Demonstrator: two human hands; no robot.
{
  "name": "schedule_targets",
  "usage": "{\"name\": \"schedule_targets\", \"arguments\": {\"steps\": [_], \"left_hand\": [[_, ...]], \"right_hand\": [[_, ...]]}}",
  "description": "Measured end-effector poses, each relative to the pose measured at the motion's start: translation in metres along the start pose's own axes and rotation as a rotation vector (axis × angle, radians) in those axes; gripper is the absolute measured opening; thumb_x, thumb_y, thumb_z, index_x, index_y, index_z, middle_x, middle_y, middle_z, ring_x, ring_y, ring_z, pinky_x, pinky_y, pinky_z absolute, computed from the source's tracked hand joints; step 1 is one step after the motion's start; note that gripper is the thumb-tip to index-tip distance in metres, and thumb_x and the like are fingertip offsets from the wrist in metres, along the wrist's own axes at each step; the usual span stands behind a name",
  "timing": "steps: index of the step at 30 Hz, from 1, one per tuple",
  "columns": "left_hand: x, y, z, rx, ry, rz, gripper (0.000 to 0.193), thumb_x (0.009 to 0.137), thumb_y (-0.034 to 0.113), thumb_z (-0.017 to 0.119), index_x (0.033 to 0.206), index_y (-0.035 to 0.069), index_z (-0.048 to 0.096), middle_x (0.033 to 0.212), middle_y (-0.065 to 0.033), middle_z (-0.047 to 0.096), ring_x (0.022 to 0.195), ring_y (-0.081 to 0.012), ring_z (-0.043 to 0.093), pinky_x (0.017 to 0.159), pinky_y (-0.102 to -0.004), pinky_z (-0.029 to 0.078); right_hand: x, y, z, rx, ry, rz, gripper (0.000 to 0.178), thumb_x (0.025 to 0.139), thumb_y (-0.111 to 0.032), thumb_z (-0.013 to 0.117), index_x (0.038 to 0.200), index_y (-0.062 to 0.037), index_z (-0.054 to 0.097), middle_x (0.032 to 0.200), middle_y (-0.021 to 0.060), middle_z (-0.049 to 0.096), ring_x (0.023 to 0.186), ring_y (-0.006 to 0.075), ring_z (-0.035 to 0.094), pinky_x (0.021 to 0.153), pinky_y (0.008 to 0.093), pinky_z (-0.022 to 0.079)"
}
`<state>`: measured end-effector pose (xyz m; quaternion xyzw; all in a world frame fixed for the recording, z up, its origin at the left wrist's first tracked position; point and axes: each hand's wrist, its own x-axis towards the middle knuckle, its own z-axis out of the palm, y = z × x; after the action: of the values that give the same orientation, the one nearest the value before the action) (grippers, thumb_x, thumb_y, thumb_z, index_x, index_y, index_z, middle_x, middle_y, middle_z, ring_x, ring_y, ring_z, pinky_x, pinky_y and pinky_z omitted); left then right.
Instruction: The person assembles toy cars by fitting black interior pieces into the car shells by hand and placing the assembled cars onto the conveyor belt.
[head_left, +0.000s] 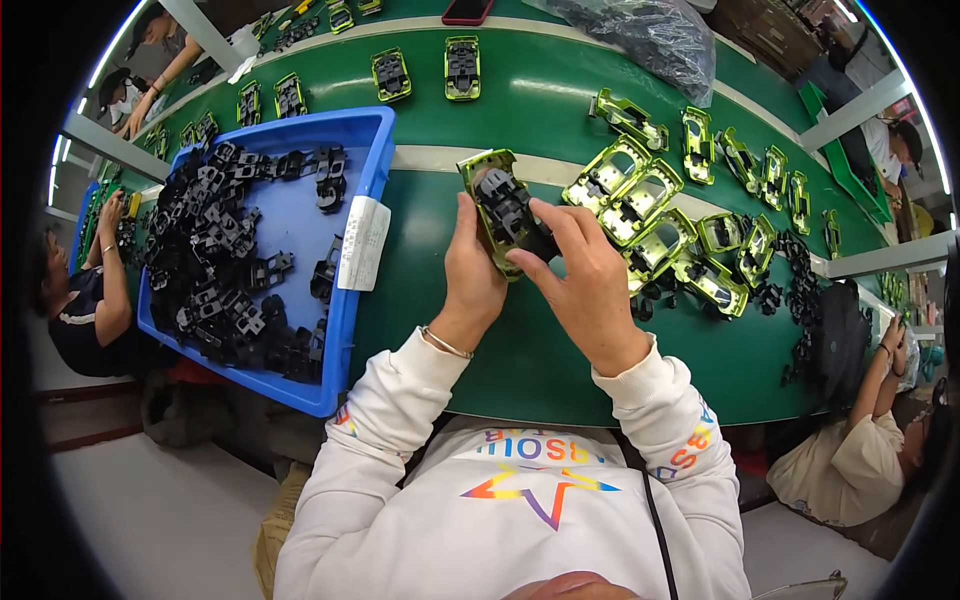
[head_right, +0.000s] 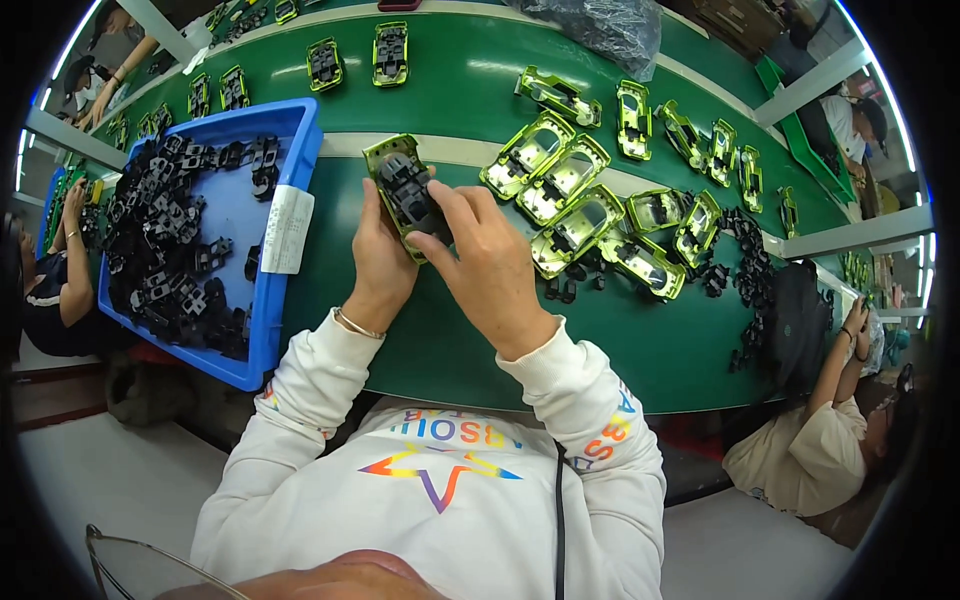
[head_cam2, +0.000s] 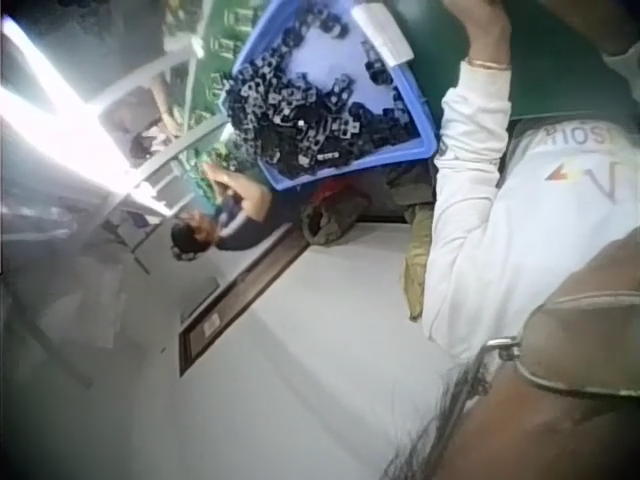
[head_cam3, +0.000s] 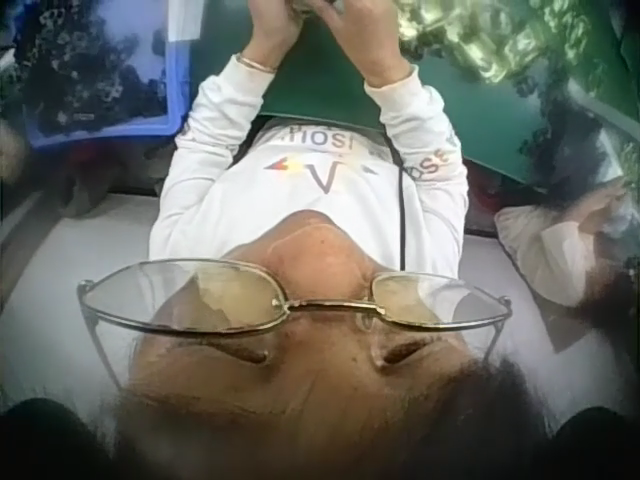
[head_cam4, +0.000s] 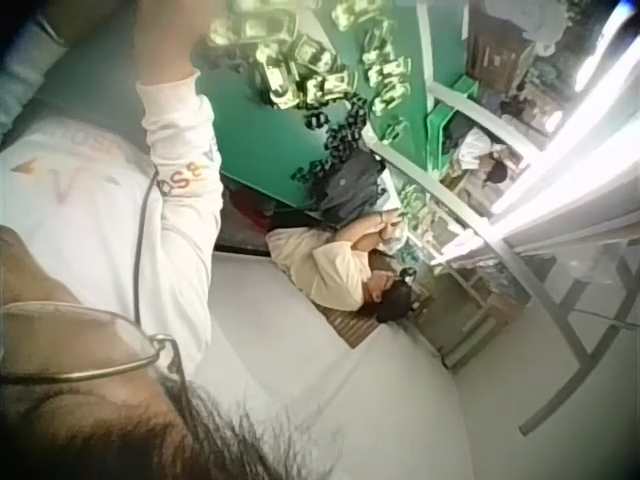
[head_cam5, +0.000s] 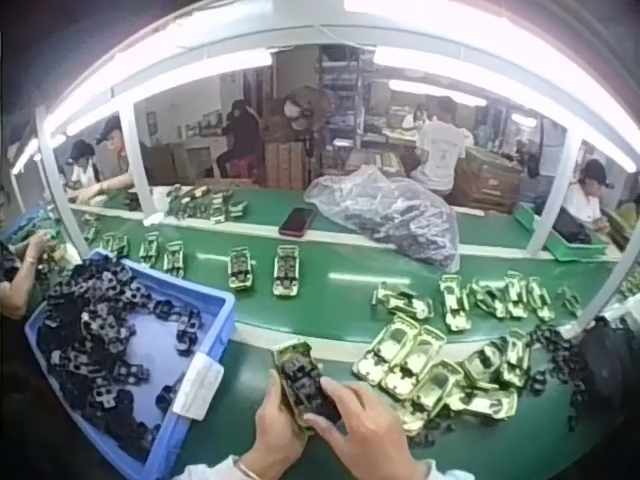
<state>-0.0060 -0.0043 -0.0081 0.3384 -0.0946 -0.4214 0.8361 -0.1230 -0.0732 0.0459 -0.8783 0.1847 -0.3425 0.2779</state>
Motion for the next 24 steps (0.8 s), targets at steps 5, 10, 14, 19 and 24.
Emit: {"name": "schedule_targets", "arguments": {"steps": [5, 10, 14, 19, 24], "left_hand": [[-0.005, 0.006, 0.008, 0.038, -0.080, -0.014, 0.060, 0.111, 0.047, 0.021, 0.138, 0.003, 0.050, 0.131, -0.0124, 0.062, 0.118, -0.0240, 0.061, 0.103, -0.0389, 0.049], [-0.004, 0.010, 0.010, 0.004, 0.000, -0.015, 0.060, 0.111, 0.047, 0.021, 0.137, 0.002, 0.051, 0.129, -0.0126, 0.062, 0.118, -0.0236, 0.061, 0.102, -0.0381, 0.050], [-0.001, 0.005, -0.004, -0.025, -0.059, -0.031, 0.059, 0.111, 0.047, 0.022, 0.137, 0.002, 0.051, 0.129, -0.0124, 0.062, 0.118, -0.0237, 0.061, 0.101, -0.0380, 0.050], [-0.001, 0.004, -0.001, -0.011, -0.031, -0.023, 0.061, 0.111, 0.047, 0.020, 0.137, 0.002, 0.051, 0.130, -0.0122, 0.062, 0.119, -0.0243, 0.061, 0.100, -0.0381, 0.051], [-0.006, 0.010, 0.010, 0.058, -0.028, -0.035, 0.063, 0.111, 0.048, 0.019, 0.141, 0.001, 0.048, 0.134, -0.0136, 0.060, 0.120, -0.0257, 0.060, 0.103, -0.0403, 0.050]], "right_hand": [[0.006, 0.002, 0.012, 0.022, 0.007, 0.067, 0.045, 0.084, -0.019, 0.080, 0.122, -0.0037, 0.061, 0.108, 0.0127, 0.062, 0.079, 0.0310, 0.068, 0.062, 0.0379, 0.057], [0.013, -0.005, 0.016, 0.051, -0.023, 0.140, 0.047, 0.082, -0.011, 0.082, 0.124, -0.0014, 0.064, 0.112, 0.0148, 0.062, 0.081, 0.0263, 0.068, 0.065, 0.0332, 0.059], [0.019, -0.008, 0.010, 0.100, -0.079, 0.206, 0.045, 0.083, -0.010, 0.081, 0.124, 0.0000, 0.065, 0.115, 0.0142, 0.060, 0.081, 0.0252, 0.068, 0.064, 0.0323, 0.059], [0.014, 0.001, 0.011, 0.130, -0.096, 0.131, 0.047, 0.084, -0.015, 0.079, 0.126, -0.0029, 0.061, 0.122, 0.0137, 0.056, 0.079, 0.0303, 0.069, 0.063, 0.0383, 0.056], [0.013, -0.010, 0.004, 0.118, -0.113, 0.210, 0.051, 0.081, -0.012, 0.081, 0.128, -0.0056, 0.063, 0.119, 0.0121, 0.056, 0.076, 0.0247, 0.067, 0.062, 0.0349, 0.055]]}}
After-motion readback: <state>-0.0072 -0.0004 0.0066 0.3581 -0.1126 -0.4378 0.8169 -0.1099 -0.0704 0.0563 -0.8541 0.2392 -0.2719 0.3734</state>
